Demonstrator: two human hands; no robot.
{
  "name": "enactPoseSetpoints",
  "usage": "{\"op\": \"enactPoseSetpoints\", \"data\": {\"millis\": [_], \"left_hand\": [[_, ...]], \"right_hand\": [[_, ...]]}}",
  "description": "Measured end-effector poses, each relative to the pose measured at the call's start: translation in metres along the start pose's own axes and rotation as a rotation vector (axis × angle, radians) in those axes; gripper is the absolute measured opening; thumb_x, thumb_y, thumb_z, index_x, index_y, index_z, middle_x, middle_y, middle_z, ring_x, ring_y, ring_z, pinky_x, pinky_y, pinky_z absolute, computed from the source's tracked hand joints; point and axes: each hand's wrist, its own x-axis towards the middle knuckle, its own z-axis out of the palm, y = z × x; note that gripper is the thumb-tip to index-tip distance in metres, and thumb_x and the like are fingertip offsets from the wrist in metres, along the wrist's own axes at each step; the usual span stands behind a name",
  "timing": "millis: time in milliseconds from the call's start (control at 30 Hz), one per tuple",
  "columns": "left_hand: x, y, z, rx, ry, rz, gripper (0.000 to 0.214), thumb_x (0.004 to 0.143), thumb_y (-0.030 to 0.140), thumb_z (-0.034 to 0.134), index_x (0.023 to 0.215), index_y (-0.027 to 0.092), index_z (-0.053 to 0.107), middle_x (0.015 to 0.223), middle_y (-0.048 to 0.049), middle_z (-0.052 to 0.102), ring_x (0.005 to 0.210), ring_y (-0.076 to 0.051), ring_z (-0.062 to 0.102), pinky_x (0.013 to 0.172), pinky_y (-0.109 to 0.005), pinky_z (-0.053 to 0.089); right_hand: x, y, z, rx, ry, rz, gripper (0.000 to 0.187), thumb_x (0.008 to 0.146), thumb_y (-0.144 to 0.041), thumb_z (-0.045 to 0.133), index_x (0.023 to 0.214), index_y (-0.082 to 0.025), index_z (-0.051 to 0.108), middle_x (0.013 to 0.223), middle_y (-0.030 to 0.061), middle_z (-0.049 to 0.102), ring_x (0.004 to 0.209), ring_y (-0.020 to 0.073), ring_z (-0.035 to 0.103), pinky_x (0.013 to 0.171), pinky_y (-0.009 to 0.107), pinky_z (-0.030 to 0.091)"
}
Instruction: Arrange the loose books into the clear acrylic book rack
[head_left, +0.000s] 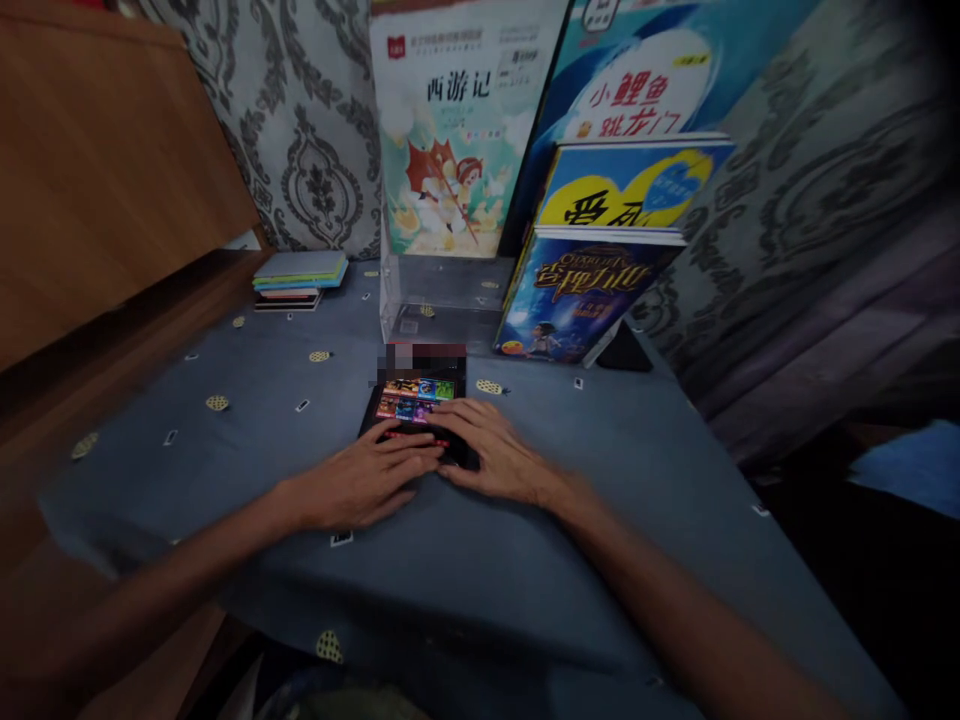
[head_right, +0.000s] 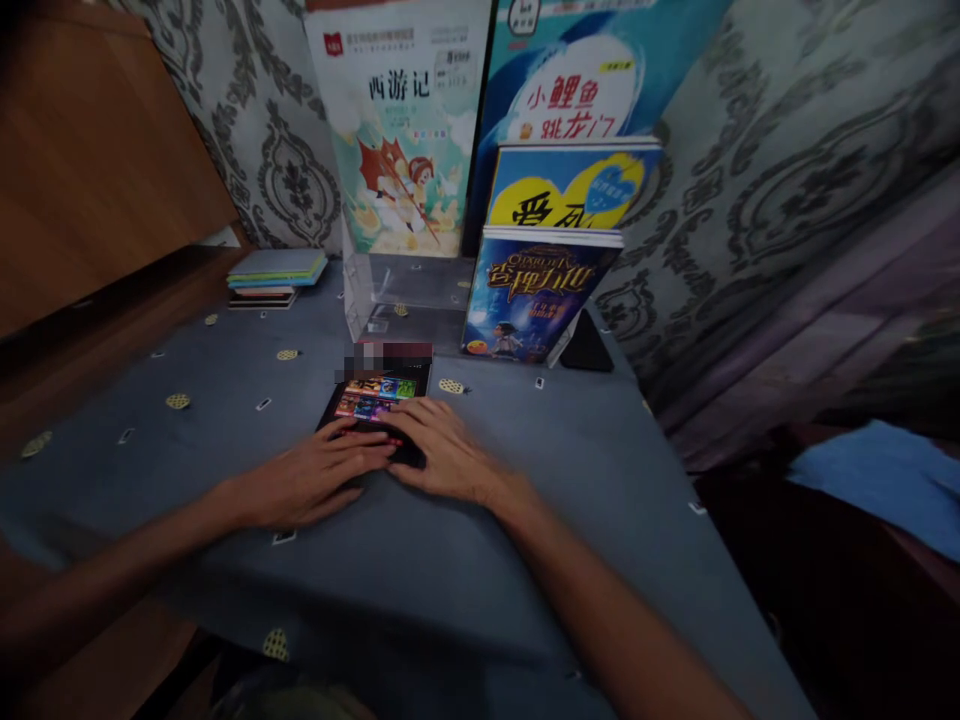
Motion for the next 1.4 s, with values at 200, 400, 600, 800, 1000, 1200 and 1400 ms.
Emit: {"op": "enactPoseSetpoints", "data": {"millis": [200, 400, 600, 800, 1000, 1200, 1400], "left_hand": [[-0.018, -0.025, 0.006, 0.157, 0.082, -0.25, 0.069, 0.096, 0.058, 0.046, 0.152, 0.02, 0.032, 0.159, -0.0162, 0.032, 0.15, -0.03, 0.025, 0.121, -0.056, 0.02], [-0.043, -0.009, 0.0, 0.176, -0.036, -0.215, 0.083, 0.089, 0.071, 0.046, 0.152, 0.019, 0.033, 0.158, -0.0191, 0.032, 0.149, -0.033, 0.027, 0.12, -0.061, 0.018], [-0.08, 0.037, 0.009, 0.239, -0.106, -0.106, 0.099, 0.08, 0.057, 0.071, 0.157, 0.021, 0.02, 0.158, -0.0197, 0.031, 0.147, -0.036, 0.029, 0.117, -0.064, 0.023], [-0.104, 0.071, 0.014, 0.323, 0.027, 0.017, 0.081, 0.085, 0.01, 0.058, 0.157, 0.019, 0.022, 0.15, -0.0128, 0.047, 0.14, -0.028, 0.045, 0.113, -0.043, 0.043], [-0.098, 0.069, -0.035, 0.075, 0.156, -0.018, 0.07, 0.095, 0.022, 0.052, 0.157, 0.034, 0.021, 0.137, -0.0026, 0.062, 0.13, -0.023, 0.056, 0.101, -0.036, 0.054], [-0.035, 0.035, -0.068, -0.356, 0.617, -0.264, 0.027, 0.095, 0.041, 0.057, 0.117, 0.03, 0.067, 0.093, -0.0019, 0.075, 0.08, -0.019, 0.071, 0.071, -0.03, 0.059], [0.033, -0.03, -0.064, -0.785, 0.897, -0.409, 0.04, 0.086, 0.054, 0.061, 0.104, 0.019, 0.06, 0.074, 0.0014, 0.062, 0.056, -0.009, 0.052, 0.046, -0.018, 0.045]], "right_hand": [[-0.001, -0.004, 0.0, 0.013, -0.003, 0.03, 0.051, 0.086, -0.036, 0.066, 0.135, -0.025, 0.055, 0.13, 0.0104, 0.063, 0.123, 0.0269, 0.053, 0.106, 0.052, 0.042], [-0.025, -0.033, 0.006, -0.016, -0.016, 0.01, 0.063, 0.083, -0.051, 0.071, 0.136, -0.021, 0.056, 0.137, 0.0139, 0.059, 0.131, 0.03, 0.05, 0.11, 0.054, 0.04], [-0.074, -0.085, 0.008, -0.093, -0.069, -0.074, 0.074, 0.082, -0.058, 0.069, 0.142, -0.02, 0.051, 0.145, 0.0161, 0.053, 0.138, 0.0315, 0.045, 0.11, 0.054, 0.044], [-0.101, -0.108, 0.028, -0.154, 0.08, -0.137, 0.048, 0.094, -0.02, 0.057, 0.141, -0.026, 0.051, 0.125, 0.008, 0.07, 0.121, 0.0238, 0.063, 0.101, 0.044, 0.055], [-0.092, -0.104, -0.004, 0.005, 0.131, -0.15, 0.059, 0.094, -0.015, 0.049, 0.151, -0.029, 0.038, 0.129, 0.0074, 0.068, 0.12, 0.0231, 0.063, 0.098, 0.04, 0.057], [-0.051, -0.066, -0.024, 0.227, 0.279, 0.143, 0.032, 0.095, -0.028, 0.05, 0.123, -0.028, 0.065, 0.11, 0.0077, 0.073, 0.102, 0.0253, 0.069, 0.086, 0.04, 0.059], [-0.002, -0.02, -0.016, 0.486, 0.429, 0.401, 0.04, 0.092, -0.054, 0.052, 0.077, -0.019, 0.068, 0.077, 0.0031, 0.07, 0.077, 0.0215, 0.066, 0.071, 0.033, 0.056]]}}
